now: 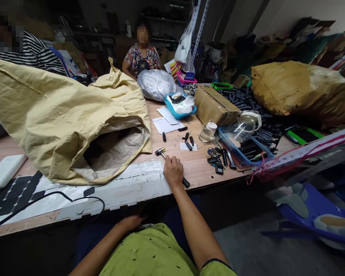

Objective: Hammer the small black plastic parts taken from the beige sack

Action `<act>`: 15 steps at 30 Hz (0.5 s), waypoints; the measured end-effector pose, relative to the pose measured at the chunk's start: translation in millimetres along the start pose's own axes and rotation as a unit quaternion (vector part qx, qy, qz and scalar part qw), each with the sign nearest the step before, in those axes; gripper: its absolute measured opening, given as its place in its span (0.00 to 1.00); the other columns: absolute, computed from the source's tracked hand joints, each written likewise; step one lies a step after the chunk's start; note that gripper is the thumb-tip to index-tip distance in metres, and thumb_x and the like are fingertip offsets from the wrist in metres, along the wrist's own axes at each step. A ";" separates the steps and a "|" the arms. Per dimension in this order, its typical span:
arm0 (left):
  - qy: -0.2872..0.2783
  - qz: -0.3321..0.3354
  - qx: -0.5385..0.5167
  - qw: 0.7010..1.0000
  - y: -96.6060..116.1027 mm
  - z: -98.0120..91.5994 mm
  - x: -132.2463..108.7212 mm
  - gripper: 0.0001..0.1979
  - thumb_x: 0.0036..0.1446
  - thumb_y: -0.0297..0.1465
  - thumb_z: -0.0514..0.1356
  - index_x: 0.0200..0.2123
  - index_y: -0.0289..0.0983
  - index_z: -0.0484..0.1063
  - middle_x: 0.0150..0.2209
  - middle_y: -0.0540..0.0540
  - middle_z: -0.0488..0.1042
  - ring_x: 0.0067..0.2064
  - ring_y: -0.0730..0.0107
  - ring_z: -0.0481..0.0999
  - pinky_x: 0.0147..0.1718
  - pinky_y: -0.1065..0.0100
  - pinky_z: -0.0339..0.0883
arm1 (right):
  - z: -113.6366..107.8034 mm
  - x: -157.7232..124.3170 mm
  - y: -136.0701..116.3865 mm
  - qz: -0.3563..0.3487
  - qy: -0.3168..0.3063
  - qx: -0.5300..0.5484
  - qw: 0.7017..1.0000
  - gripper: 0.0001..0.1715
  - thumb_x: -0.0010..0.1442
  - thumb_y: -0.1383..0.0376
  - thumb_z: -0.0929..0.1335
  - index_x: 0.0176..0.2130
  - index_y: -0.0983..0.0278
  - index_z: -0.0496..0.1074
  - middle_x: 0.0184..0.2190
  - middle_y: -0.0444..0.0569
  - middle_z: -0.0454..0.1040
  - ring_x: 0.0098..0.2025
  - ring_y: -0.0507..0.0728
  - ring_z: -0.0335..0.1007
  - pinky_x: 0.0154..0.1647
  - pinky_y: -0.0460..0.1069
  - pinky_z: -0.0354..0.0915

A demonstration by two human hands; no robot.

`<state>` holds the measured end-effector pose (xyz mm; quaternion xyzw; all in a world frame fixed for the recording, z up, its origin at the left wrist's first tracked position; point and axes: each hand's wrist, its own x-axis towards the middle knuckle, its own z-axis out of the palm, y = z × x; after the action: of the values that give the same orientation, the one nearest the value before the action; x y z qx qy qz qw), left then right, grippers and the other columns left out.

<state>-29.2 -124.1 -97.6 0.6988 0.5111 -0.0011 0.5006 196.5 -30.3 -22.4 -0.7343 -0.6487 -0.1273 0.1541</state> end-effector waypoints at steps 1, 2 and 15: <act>-0.015 -0.006 0.008 1.000 0.4 0.9 -1.1 0.29 0.55 0.40 0.60 0.61 0.46 0.69 0.58 0.44 0.75 0.63 0.52 0.68 0.61 0.57 0.61 | 0.3 -0.1 -0.2 0.000 0.002 0.000 1.000 0.18 0.64 0.69 0.63 0.52 0.61 0.72 0.36 0.51 0.68 0.39 0.59 0.59 0.35 0.51 0.53; -0.034 -0.014 0.017 0.999 3.1 1.8 -3.2 0.29 0.55 0.39 0.60 0.61 0.46 0.70 0.58 0.45 0.75 0.63 0.52 0.68 0.61 0.57 0.61 | 0.5 -0.3 -0.3 -0.001 0.003 -0.001 1.000 0.18 0.64 0.69 0.63 0.52 0.61 0.72 0.36 0.51 0.68 0.39 0.59 0.59 0.35 0.50 0.53; -0.095 0.139 -0.206 0.964 99.1 -46.4 -21.9 0.20 0.54 0.44 0.64 0.45 0.37 0.79 0.28 0.48 0.77 0.30 0.70 0.72 0.31 0.70 0.64 | 1.5 -3.0 3.0 -0.014 0.035 0.006 0.999 0.18 0.62 0.71 0.63 0.50 0.61 0.74 0.34 0.50 0.68 0.38 0.58 0.61 0.34 0.50 0.53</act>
<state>7.6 -104.8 6.0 0.6412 0.3486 0.1078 0.6751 199.1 -32.8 -25.2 -0.7193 -0.6538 -0.1510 0.1799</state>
